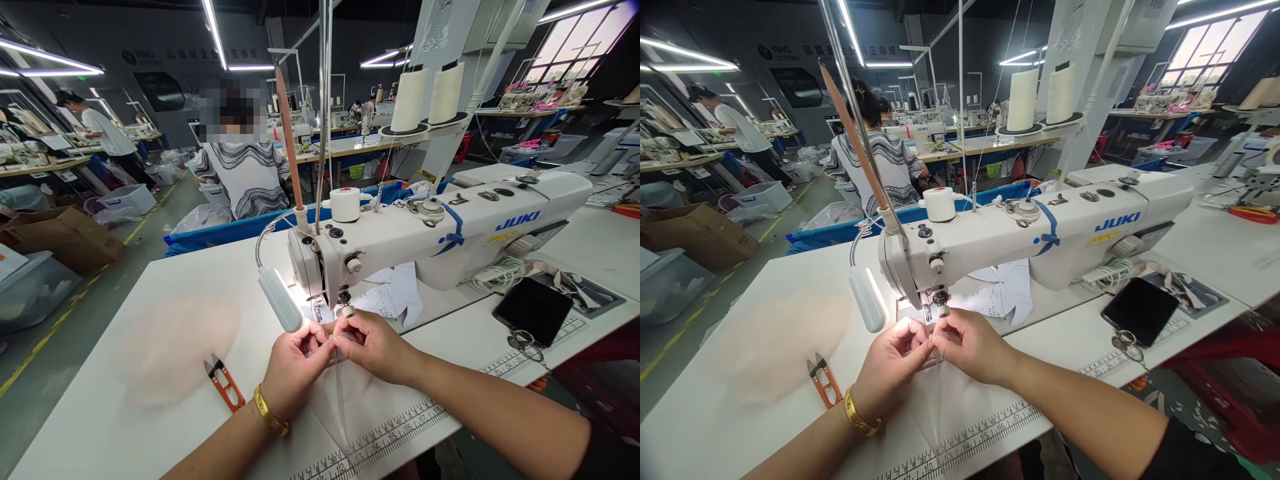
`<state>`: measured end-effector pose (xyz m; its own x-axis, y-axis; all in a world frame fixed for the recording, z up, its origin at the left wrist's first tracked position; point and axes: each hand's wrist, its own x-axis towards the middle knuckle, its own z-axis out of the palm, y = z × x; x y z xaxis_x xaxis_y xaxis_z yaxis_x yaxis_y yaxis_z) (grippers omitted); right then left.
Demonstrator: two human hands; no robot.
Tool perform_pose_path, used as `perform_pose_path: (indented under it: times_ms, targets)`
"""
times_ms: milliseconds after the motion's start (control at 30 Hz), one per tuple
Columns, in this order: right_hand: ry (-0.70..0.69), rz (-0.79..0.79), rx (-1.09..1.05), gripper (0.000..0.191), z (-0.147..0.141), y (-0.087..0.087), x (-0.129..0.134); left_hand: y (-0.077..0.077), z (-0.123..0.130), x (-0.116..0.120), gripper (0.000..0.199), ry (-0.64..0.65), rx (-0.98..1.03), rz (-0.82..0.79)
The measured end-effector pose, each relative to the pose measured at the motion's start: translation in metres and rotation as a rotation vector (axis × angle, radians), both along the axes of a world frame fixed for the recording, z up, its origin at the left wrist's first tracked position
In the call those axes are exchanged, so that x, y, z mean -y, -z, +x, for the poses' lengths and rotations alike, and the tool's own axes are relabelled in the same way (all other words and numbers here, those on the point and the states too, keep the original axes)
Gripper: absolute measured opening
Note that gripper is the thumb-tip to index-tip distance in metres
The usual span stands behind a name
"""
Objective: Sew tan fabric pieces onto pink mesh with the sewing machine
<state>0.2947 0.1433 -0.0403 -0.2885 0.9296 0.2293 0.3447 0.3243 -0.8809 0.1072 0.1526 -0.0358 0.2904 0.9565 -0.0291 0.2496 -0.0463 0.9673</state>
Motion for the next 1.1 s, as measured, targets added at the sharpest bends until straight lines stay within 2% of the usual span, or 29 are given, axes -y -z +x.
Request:
perform_pose_path:
  times_ms: [233, 433, 567, 700, 933, 1100]
  targets:
    - [0.014, 0.010, 0.001, 0.012, -0.0013, -0.0004, 0.0007, 0.0014, -0.0017, 0.0002, 0.028, 0.037, -0.039, -0.004]
    - [0.021, 0.014, -0.020, 0.009, -0.0021, 0.0011, 0.0008, -0.0002, -0.0005, 0.0005, 0.030, 0.055, 0.026, 0.038]
    - [0.012, 0.001, -0.016, 0.009, -0.0021, -0.0008, 0.0019, 0.0009, -0.0005, 0.0003, 0.028, 0.011, -0.024, 0.005]
    - [0.023, 0.020, -0.007, 0.009, -0.0018, -0.0010, 0.0012, 0.0027, -0.0018, -0.0003, 0.026, 0.026, -0.067, -0.011]
    - [0.003, 0.048, -0.004, 0.008, -0.0010, 0.0053, -0.0009, 0.0039, -0.0029, -0.0010, 0.027, 0.065, 0.006, 0.044]
    - [0.004, 0.060, 0.004, 0.008, -0.0002, 0.0043, -0.0002, 0.0062, -0.0026, -0.0007, 0.029, 0.025, -0.028, 0.008]
